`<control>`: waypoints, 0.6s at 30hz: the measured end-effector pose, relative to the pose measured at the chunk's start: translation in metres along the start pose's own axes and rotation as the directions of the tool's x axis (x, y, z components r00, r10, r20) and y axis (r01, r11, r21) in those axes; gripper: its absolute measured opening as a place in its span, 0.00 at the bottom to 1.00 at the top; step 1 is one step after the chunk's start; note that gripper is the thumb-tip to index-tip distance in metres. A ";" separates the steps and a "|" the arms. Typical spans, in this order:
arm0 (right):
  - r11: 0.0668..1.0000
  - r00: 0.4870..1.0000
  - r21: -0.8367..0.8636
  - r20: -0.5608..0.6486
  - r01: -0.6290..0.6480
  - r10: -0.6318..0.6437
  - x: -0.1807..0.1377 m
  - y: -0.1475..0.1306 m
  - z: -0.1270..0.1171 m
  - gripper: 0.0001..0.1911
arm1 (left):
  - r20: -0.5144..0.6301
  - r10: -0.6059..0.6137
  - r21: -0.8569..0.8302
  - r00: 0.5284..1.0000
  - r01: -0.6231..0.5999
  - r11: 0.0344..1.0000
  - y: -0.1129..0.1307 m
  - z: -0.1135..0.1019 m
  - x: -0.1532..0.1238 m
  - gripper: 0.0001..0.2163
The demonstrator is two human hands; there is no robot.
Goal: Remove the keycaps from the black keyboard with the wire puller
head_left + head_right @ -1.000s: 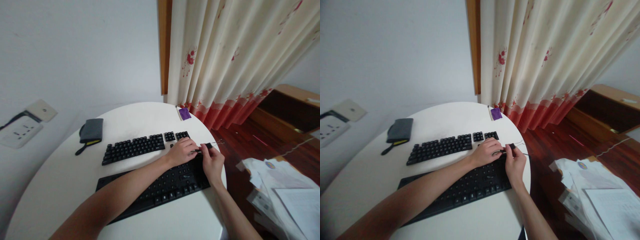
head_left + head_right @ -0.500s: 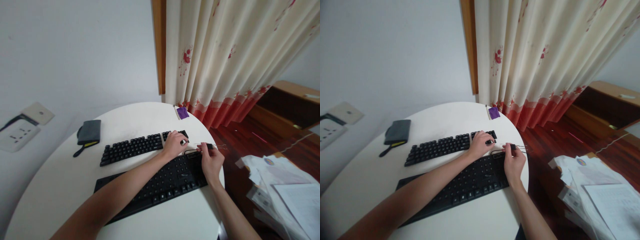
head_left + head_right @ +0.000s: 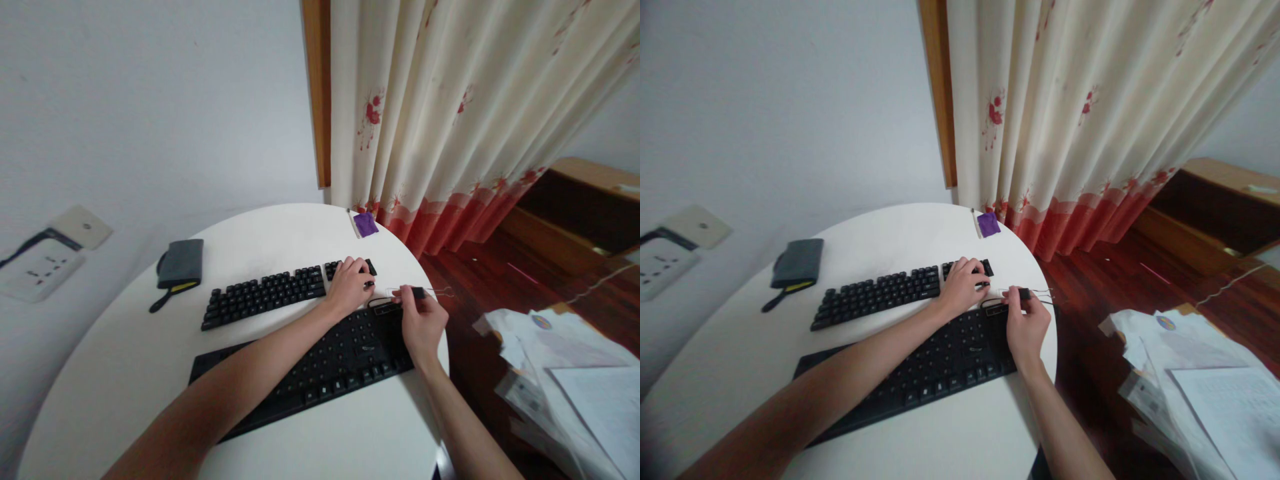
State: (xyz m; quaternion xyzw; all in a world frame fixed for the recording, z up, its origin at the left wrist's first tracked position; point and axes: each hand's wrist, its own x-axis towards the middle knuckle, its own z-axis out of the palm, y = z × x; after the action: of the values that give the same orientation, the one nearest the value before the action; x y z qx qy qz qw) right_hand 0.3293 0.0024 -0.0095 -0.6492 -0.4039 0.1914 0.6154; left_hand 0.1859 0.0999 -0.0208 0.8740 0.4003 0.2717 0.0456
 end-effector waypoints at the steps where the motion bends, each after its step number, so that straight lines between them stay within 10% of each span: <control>1: 1.000 1.000 -0.003 0.000 0.002 -0.002 0.000 0.000 0.000 0.19 | -0.009 -0.006 -0.004 1.000 0.006 1.000 0.000 0.000 0.000 0.03; 18: 0.999 1.000 0.036 0.019 0.004 -0.005 -0.001 0.002 0.000 0.17 | -0.031 -0.155 0.103 0.987 0.158 0.982 0.001 0.002 0.001 0.20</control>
State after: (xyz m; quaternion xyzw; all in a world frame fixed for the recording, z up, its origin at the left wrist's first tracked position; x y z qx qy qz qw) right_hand 0.3292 0.0023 -0.0116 -0.6355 -0.4075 0.2033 0.6235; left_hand 0.1885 0.1001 -0.0215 0.8378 0.4821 0.2558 0.0159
